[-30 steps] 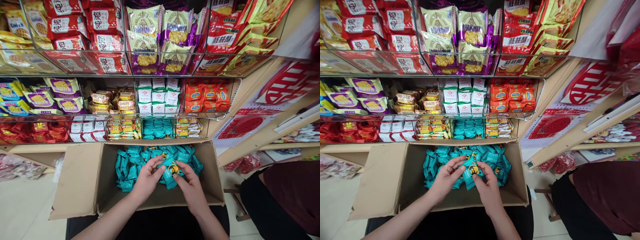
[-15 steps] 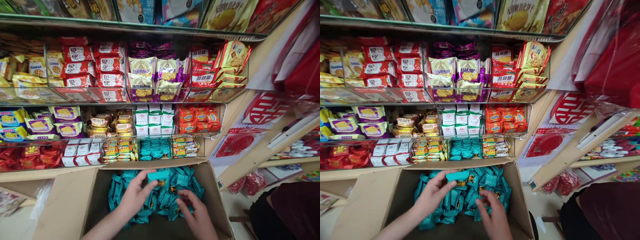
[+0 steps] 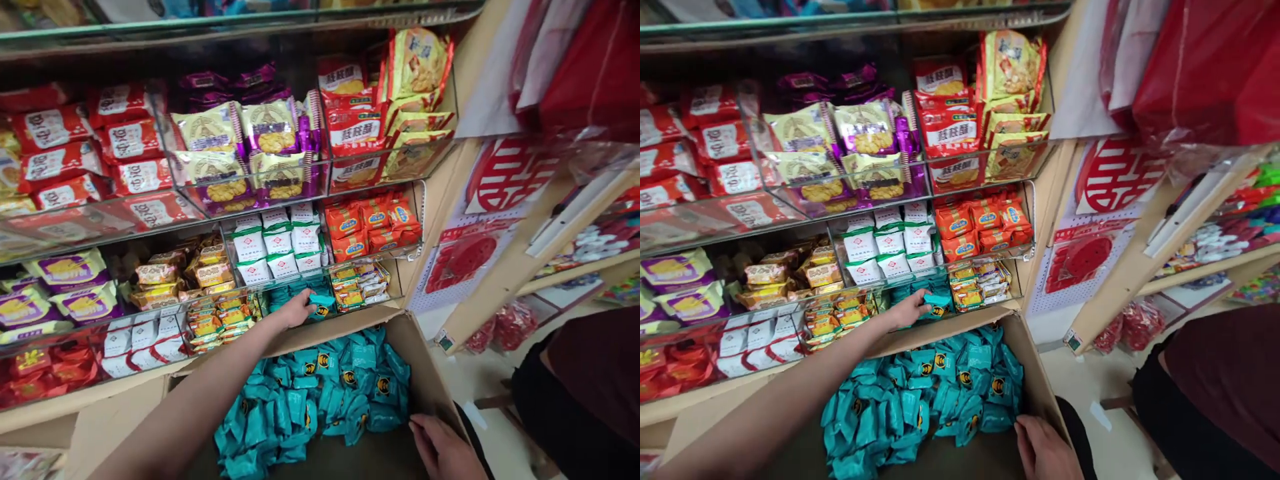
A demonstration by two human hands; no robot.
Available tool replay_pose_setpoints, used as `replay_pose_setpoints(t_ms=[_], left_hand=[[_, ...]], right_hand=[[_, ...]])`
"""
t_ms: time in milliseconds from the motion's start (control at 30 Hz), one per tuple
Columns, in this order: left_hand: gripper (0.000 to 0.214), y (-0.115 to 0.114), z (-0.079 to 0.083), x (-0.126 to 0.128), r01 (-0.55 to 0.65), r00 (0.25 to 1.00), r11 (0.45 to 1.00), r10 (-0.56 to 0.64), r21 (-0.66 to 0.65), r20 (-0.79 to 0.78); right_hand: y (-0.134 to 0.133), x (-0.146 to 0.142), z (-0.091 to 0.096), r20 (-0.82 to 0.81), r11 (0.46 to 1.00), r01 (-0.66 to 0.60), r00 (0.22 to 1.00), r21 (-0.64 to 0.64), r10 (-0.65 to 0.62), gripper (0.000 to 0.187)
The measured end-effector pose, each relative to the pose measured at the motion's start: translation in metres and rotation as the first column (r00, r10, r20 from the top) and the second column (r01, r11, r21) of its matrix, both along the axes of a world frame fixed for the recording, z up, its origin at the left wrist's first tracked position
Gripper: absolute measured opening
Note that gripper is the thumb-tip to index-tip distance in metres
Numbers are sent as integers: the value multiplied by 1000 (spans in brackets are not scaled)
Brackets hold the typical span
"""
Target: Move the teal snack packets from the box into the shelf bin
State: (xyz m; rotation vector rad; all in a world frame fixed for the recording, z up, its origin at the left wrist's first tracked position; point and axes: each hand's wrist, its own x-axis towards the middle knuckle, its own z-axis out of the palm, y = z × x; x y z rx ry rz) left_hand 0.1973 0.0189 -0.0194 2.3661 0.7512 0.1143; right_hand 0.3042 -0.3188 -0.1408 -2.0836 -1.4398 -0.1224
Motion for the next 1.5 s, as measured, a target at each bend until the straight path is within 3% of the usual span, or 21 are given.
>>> replay_pose_setpoints(t_ms=[167,300,600,767,967,1100,1500], left_hand=[[25,16,-28,28,55,988,992,-37,117,-149],[29,20,-39,36,118,968,972,-67,202,-243],[31,34,-32,33,265,890,924,-125,274,-438],[31,37,-41,45,293,861,907,-114,301,-496],[21,32,-50,65,358,854,870,-157,340,-496],[35,29,-48,60,361,874,840,-154,406,-460],[37,20,-53,57,401,854,809,-160,430,-495]], right_hand=[[0,0,4,-37,1000,19,999,-3,-19,19],[2,2,5,-23,999,22,999,35,-22,17],[4,5,9,-16,993,45,999,109,-44,15],[3,4,11,-40,994,79,996,74,-76,15],[3,3,9,-37,995,76,997,57,-74,16],[4,3,11,-24,994,80,997,75,-79,15],[4,4,8,-32,995,80,996,62,-78,15]])
